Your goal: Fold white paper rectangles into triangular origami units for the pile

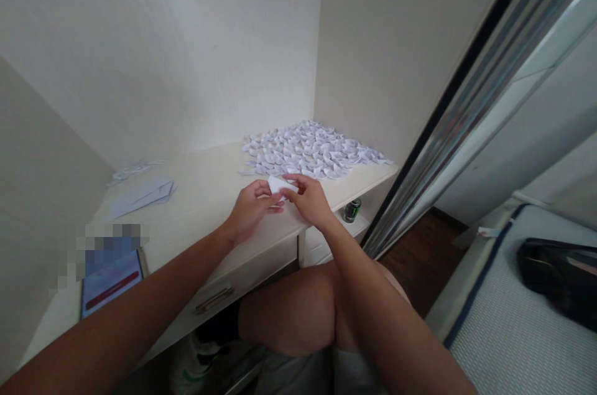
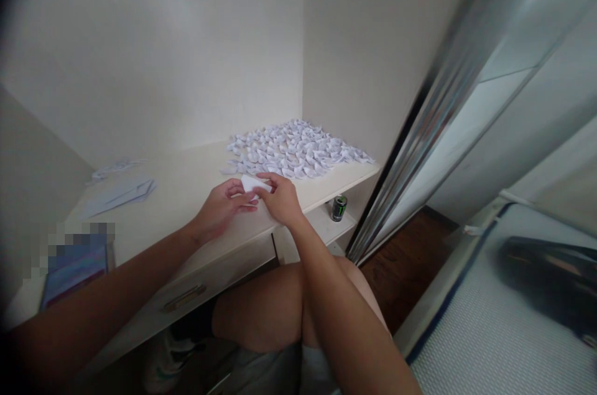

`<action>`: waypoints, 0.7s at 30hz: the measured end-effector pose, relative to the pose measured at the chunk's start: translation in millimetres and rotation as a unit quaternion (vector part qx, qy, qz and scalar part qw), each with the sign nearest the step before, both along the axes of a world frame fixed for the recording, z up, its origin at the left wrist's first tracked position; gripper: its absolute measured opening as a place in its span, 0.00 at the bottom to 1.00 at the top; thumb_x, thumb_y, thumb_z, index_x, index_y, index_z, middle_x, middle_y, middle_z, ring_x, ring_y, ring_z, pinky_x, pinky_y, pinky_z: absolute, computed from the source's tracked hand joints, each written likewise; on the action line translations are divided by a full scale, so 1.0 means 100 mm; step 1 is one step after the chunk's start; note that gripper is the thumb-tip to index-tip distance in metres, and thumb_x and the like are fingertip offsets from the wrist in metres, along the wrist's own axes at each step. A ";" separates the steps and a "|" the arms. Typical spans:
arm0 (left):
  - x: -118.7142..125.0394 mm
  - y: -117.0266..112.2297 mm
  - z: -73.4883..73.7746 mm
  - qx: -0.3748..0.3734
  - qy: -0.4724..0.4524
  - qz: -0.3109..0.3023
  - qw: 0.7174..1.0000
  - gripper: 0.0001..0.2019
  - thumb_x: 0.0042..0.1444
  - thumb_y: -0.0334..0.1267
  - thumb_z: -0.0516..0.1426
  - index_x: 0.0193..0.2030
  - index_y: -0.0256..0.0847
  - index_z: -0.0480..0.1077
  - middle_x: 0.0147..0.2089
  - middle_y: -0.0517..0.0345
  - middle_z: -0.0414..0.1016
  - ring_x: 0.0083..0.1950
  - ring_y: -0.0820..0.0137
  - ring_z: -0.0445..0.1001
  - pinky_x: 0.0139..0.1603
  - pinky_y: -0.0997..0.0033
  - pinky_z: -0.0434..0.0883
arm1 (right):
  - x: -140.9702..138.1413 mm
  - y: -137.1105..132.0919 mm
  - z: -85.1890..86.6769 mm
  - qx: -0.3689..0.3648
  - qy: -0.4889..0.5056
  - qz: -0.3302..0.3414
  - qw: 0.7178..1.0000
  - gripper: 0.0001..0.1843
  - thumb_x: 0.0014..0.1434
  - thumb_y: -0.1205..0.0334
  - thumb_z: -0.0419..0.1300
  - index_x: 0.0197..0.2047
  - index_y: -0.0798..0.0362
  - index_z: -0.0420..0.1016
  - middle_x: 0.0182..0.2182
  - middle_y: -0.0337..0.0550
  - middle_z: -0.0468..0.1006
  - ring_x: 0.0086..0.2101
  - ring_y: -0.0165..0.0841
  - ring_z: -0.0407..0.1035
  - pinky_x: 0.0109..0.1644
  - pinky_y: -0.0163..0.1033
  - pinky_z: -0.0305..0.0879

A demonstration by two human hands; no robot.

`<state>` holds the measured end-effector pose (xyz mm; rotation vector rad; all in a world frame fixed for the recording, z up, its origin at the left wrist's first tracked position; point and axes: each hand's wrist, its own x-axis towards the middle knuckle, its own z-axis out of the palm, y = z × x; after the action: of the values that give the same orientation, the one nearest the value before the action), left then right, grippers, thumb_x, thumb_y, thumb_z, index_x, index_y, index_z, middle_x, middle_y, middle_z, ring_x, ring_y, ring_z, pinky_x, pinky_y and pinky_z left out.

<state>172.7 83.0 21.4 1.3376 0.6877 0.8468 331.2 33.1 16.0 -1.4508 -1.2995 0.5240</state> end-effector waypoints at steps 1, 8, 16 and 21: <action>0.00 0.00 0.00 -0.001 0.004 0.005 1.000 0.24 0.43 0.46 0.73 0.42 0.36 0.72 0.39 0.57 0.78 0.36 0.70 0.78 0.41 0.64 0.78 | 0.01 0.03 0.01 0.005 -0.007 0.019 1.000 0.20 0.59 0.63 0.66 0.55 0.54 0.80 0.36 0.42 0.84 0.31 0.31 0.73 0.39 0.38 0.71; -0.01 0.01 -0.03 -0.010 0.006 0.052 0.999 0.19 0.43 0.43 0.72 0.37 0.36 0.75 0.37 0.56 0.78 0.34 0.71 0.77 0.40 0.64 0.80 | 0.02 0.07 -0.06 0.046 -0.057 0.048 0.996 0.15 0.62 0.64 0.63 0.53 0.51 0.82 0.46 0.46 0.85 0.42 0.36 0.77 0.48 0.42 0.73; 0.00 0.00 -0.02 0.001 0.003 0.086 0.996 0.17 0.45 0.42 0.72 0.37 0.37 0.74 0.35 0.58 0.78 0.34 0.71 0.77 0.40 0.63 0.82 | -0.04 0.00 -0.13 0.125 -0.124 0.044 0.983 0.17 0.68 0.62 0.57 0.58 0.49 0.79 0.51 0.50 0.82 0.47 0.37 0.77 0.45 0.40 0.77; 0.00 0.01 -0.03 0.050 0.003 0.087 0.995 0.23 0.47 0.41 0.70 0.49 0.39 0.72 0.36 0.60 0.77 0.34 0.71 0.77 0.38 0.64 0.83 | -0.06 -0.02 -0.12 0.145 -0.157 0.032 0.976 0.18 0.69 0.63 0.56 0.58 0.49 0.79 0.52 0.51 0.82 0.50 0.39 0.77 0.55 0.46 0.75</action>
<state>172.7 83.6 18.2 1.3840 0.7842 1.0283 324.8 31.2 4.2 -1.2832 -1.6030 0.1373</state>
